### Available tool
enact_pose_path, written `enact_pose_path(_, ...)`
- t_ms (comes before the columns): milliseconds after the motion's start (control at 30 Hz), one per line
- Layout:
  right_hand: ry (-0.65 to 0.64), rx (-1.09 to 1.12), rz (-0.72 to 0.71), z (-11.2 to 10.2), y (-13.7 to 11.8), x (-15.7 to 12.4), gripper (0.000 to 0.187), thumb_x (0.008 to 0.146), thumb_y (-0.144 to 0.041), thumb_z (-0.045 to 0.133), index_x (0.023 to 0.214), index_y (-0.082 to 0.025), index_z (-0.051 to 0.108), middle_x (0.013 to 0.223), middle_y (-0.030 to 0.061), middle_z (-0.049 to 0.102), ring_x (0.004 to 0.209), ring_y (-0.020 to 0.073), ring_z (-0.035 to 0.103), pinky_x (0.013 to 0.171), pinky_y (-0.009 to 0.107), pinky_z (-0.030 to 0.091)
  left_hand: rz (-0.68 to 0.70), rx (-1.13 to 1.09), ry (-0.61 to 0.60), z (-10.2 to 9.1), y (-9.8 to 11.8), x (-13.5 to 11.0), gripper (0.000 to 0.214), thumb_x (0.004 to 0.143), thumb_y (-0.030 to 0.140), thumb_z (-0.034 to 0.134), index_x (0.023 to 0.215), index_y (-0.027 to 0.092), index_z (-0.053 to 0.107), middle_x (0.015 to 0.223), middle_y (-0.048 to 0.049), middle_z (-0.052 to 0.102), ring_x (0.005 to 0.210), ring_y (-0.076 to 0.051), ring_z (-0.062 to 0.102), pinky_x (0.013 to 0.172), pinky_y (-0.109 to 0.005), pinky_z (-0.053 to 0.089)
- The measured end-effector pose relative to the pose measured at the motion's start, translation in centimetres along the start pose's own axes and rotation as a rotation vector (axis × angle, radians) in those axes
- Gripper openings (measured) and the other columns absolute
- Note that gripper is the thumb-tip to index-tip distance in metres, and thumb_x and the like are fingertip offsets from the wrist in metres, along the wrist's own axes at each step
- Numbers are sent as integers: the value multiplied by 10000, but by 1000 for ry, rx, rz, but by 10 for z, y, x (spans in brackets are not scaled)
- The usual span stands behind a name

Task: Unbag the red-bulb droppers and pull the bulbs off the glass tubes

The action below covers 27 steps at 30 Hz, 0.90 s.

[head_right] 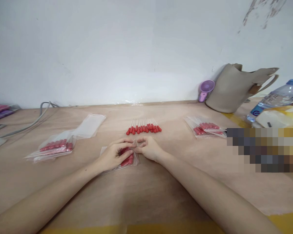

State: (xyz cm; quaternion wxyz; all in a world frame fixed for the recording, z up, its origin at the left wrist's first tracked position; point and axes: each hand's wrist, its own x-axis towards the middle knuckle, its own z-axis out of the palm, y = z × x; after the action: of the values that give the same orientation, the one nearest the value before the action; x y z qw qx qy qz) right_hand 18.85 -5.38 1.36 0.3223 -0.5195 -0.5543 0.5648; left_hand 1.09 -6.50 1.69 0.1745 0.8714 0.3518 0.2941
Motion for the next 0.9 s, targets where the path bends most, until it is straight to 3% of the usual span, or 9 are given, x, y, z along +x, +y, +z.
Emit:
enact_pose_path(167, -34, 141, -29, 2, -3, -2, 338, 676, -34, 631, 986, -120, 528, 589, -52, 594, 545, 71, 548, 610, 202, 412, -31, 64, -47, -10, 3, 5, 141, 819, 224, 524, 922, 195, 617, 956, -38, 554, 877, -143, 549, 797, -300, 456)
enact_pose_path(300, -63, 209, -75, 4, -2, -2, 368, 660, -44, 644, 1004, -126, 543, 624, -43, 604, 589, 77, 565, 646, 212, 436, 89, 185, -118, -17, 1, 11, 113, 830, 240, 515, 859, 180, 606, 912, -42, 518, 835, -140, 522, 747, -278, 453)
enact_pose_path(433, -126, 181, -31, 4, -2, -1, 248, 668, -77, 622, 910, -129, 623, 568, -47, 583, 521, 73, 522, 554, 196, 415, 271, 335, -85, -13, -5, 12, 232, 881, 168, 391, 798, 152, 606, 829, -52, 534, 772, -131, 509, 704, -257, 436)
enact_pose_path(533, -163, 103, -45, 3, 0, 0, 167, 698, -95, 571, 833, -138, 660, 531, -56, 563, 415, 40, 418, 435, 172, 333, 343, 381, -83, -8, -7, 11, 256, 880, 115, 350, 827, 148, 598, 858, -62, 561, 782, -131, 517, 688, -245, 433)
enact_pose_path(667, -181, -62, -19, 1, 3, 3, 103, 740, -201, 560, 720, -143, 642, 405, -71, 464, 333, 42, 352, 337, 168, 240, 353, 379, -71, -6, -7, 10, 243, 881, 114, 343, 830, 150, 578, 857, -55, 579, 767, -131, 524, 664, -236, 431)
enact_pose_path(800, -235, -56, 24, 0, -3, 1, 194, 767, -216, 542, 591, -139, 577, 396, -53, 482, 362, 49, 429, 379, 155, 336, 340, 378, -46, -5, -8, 9, 217, 882, 121, 351, 831, 151, 559, 856, -53, 581, 760, -131, 528, 655, -229, 428)
enact_pose_path(900, -212, -22, 75, 0, -11, -3, 157, 739, -143, 549, 585, -128, 580, 449, -35, 542, 403, 46, 488, 413, 141, 365, 312, 406, -26, -4, -7, 9, 212, 885, 133, 350, 843, 157, 556, 838, -45, 576, 723, -125, 522, 630, -223, 421)
